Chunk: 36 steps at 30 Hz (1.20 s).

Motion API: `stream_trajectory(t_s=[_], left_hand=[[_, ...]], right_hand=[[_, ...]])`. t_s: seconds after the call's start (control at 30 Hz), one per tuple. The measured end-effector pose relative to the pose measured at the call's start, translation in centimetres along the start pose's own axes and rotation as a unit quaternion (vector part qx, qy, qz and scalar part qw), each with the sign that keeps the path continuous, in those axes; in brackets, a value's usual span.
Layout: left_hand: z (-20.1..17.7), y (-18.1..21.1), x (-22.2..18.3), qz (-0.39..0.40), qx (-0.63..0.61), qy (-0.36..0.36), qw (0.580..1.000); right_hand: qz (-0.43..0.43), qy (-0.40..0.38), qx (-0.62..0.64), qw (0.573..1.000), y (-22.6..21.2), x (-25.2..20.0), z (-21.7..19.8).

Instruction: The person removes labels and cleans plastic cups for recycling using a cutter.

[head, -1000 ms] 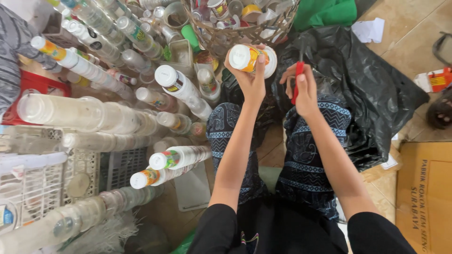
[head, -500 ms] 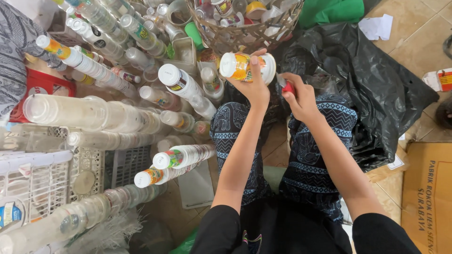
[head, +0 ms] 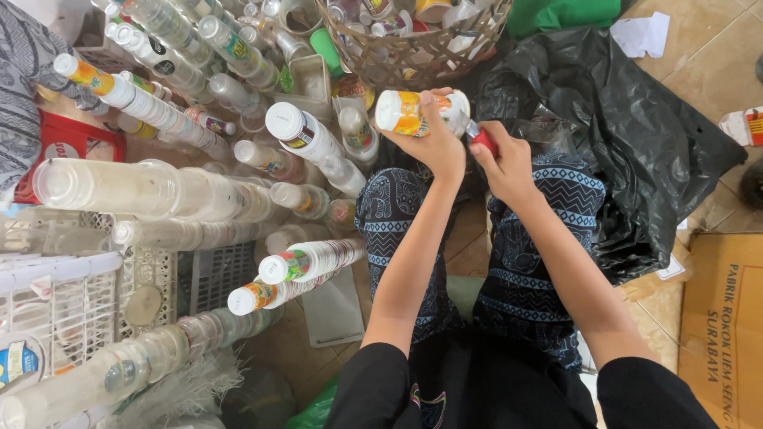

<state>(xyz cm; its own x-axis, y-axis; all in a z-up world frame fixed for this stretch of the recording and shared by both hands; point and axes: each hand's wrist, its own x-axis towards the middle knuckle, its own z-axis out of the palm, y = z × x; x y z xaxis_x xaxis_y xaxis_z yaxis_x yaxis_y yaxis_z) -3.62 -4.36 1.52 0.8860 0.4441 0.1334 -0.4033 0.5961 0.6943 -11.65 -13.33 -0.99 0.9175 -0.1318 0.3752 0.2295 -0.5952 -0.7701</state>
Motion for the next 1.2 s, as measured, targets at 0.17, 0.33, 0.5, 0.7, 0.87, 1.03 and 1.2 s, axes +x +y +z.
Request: stream_trajectory(t_s=[0.17, 0.33, 0.5, 0.7, 0.87, 1.03, 1.2], left_hand=[[-0.8, -0.7, 0.8, -0.007, -0.013, 0.004, 1.0], [-0.7, -0.3, 0.1, 0.002, 0.023, -0.059, 0.998], [-1.2, 0.0, 0.7, 0.021, 0.054, -0.077, 0.995], [-2.2, -1.6, 0.4, 0.037, 0.12, -0.041, 0.991], [-2.5, -1.9, 0.4, 0.052, 0.12, -0.037, 0.991], [-3.0, -2.3, 1.1, 0.037, 0.112, -0.029, 0.993], [-2.7, -2.7, 0.6, 0.021, 0.088, -0.002, 0.996]], right_hand=[[-0.02, 0.013, 0.005, 1.0, -0.1, 0.2, 0.4], [0.018, 0.034, 0.028, 0.999, 0.5, 0.2, -0.2], [0.002, -0.002, 0.039, 0.999, 0.8, -0.1, -0.3], [0.073, 0.019, 0.107, 0.991, 0.3, 0.8, 0.7], [0.074, 0.016, 0.14, 0.987, 0.9, 0.6, 0.4], [0.038, -0.013, 0.151, 0.988, 0.9, 0.5, 0.8], [0.073, 0.002, 0.164, 0.984, -0.1, 1.2, 1.2]])
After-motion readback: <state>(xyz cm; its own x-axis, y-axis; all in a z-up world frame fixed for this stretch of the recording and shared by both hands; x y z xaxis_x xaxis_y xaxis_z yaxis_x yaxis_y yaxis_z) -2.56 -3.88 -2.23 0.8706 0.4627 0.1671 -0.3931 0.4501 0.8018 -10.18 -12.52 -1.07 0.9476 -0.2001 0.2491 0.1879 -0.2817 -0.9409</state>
